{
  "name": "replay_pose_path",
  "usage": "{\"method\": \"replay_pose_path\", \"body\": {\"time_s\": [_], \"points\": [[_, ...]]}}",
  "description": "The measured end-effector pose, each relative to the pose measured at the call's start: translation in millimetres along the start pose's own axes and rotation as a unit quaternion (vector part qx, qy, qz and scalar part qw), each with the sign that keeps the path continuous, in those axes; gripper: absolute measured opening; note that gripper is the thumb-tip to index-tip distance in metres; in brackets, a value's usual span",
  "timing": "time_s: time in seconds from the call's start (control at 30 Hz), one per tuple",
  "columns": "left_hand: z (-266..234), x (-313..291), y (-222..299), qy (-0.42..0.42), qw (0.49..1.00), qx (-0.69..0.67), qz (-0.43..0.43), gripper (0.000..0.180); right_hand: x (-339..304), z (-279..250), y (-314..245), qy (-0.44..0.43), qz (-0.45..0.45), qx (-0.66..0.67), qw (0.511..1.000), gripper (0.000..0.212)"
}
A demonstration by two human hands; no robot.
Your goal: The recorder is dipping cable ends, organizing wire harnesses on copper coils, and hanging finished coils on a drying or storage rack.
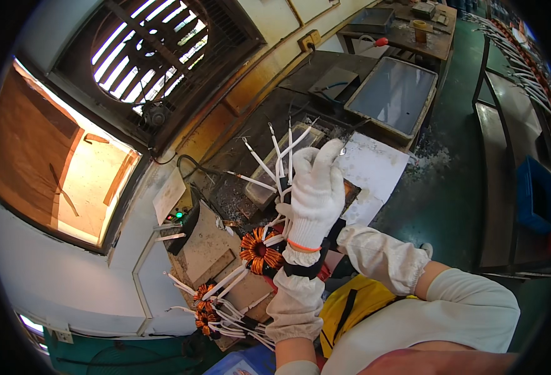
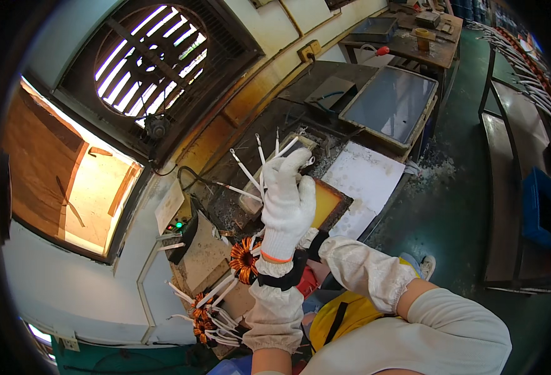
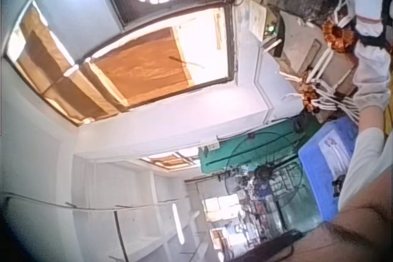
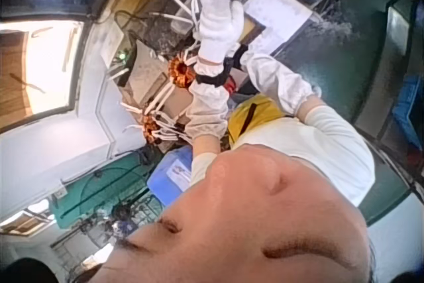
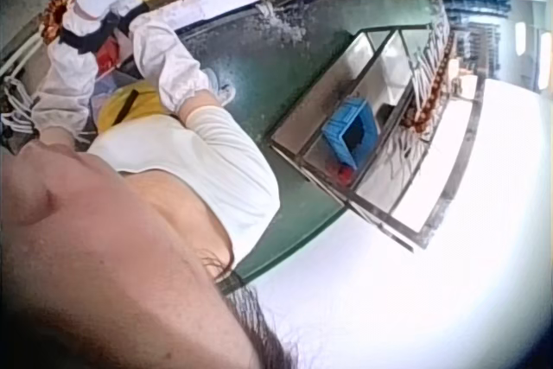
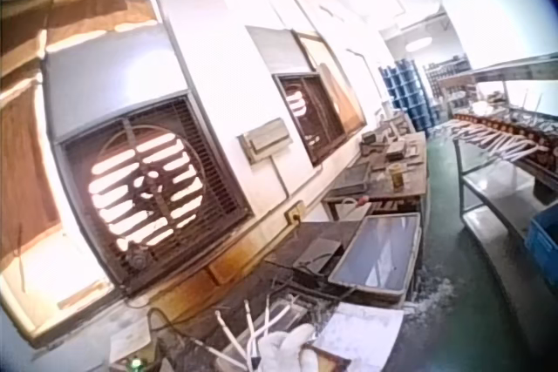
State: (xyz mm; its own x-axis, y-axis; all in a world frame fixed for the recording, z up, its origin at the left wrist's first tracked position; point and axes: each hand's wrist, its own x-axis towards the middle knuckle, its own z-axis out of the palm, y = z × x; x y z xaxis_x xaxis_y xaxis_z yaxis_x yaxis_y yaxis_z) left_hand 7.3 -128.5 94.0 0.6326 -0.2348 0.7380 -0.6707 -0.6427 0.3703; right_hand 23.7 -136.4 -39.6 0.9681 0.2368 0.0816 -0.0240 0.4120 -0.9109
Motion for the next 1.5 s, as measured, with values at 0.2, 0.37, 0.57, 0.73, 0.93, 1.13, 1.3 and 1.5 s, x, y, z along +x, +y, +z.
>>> {"method": "replay_pose_path", "body": {"time_s": [0.2,0.37,0.57,0.73,0.93,1.13,1.3,1.5], "points": [[-4.2,0.0,3.3,-0.04,0.997,0.066,-0.01,0.044,1.5,3.6,0.5,-0.001,-0.003,-0.004,1.0,0.025],[1.7,0.9,3.6,-0.01,0.999,0.003,-0.042,0.042,-1.6,5.3,-2.9,0.002,-0.008,-0.002,1.0,0.025],[3.2,2.0,3.1,-0.074,0.994,0.076,-0.009,0.049,1.4,0.8,1.0,0.009,-0.01,-0.001,1.0,0.025],[-4.8,4.0,-3.5,-0.004,0.998,0.032,-0.059,0.055,3.9,25.8,-2.6,-0.012,-0.019,0.012,1.0,0.025],[-7.8,-14.8,-29.5,0.079,0.991,0.085,-0.061,0.021,14.9,29.4,-1.2,0.01,-0.054,0.081,0.995,0.025],[-54.6,-76.7,-73.9,0.045,0.971,0.211,-0.099,0.013,20.6,22.2,2.5,-0.007,-0.027,-0.007,1.0,0.023],[-74.2,-141.9,-83.6,0.022,0.884,0.435,-0.172,0.041,28.4,17.6,14.5,0.068,0.003,-0.157,0.985,0.025],[-66.7,-164.1,-82.2,0.015,0.895,0.417,-0.16,0.039,25.6,19.3,11.7,0.049,0.018,-0.1,0.994,0.024]]}}
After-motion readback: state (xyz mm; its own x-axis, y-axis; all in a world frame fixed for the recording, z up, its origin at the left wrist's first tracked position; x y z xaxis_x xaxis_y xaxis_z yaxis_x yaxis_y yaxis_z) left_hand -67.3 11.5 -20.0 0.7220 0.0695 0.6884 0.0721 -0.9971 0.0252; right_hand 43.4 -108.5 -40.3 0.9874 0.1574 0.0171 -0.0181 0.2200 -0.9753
